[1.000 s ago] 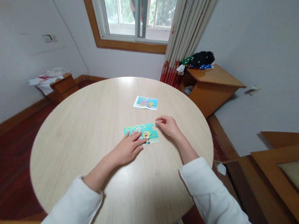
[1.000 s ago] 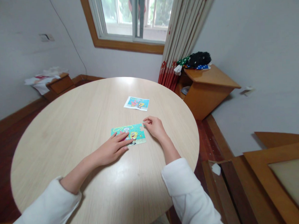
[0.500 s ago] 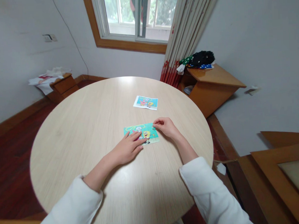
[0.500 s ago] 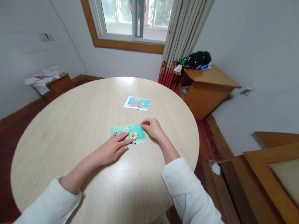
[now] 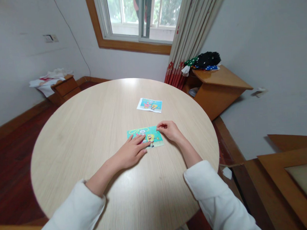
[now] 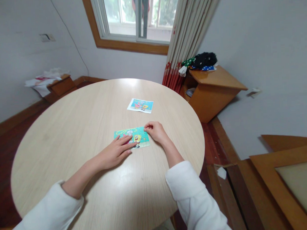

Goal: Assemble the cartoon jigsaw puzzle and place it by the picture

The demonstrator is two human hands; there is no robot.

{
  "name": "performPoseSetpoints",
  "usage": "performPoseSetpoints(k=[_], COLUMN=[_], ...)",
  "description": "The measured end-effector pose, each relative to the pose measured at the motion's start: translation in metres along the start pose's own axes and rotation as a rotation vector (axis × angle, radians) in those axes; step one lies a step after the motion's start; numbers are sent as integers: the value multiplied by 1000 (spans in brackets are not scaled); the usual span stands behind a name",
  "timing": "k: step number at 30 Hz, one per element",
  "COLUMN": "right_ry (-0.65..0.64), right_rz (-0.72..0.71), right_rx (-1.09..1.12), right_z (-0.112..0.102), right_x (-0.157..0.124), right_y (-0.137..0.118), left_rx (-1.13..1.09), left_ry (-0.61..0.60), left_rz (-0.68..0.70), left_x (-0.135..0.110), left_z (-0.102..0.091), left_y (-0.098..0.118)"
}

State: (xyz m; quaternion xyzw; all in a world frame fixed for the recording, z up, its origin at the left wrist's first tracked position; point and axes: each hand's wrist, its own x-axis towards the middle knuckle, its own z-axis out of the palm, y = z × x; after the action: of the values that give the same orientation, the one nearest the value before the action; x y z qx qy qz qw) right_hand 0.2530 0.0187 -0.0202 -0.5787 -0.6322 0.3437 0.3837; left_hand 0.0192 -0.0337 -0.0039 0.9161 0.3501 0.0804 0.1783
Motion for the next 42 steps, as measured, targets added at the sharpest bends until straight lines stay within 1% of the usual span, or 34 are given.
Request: performPoseSetpoints(k=[17, 25, 30, 37, 42], right_ry=[13, 7, 20, 49, 41], right_rz=[-13, 3, -28, -9, -19], right_rx=[-134, -133, -143, -157, -81], right_z=[3, 3, 4, 5, 4], right_x=[0, -2, -2, -1, -2], right_y=[-2, -6, -5, -3, -2], left_rx=[4, 11, 15, 4, -11], left_ry=[20, -4, -13, 7, 51], left_rz=[8, -8, -8, 2, 4], left_x=[0, 0, 0, 0, 0], left_z=[2, -1, -2, -2, 1], left_y=[-1, 1, 2, 2, 0])
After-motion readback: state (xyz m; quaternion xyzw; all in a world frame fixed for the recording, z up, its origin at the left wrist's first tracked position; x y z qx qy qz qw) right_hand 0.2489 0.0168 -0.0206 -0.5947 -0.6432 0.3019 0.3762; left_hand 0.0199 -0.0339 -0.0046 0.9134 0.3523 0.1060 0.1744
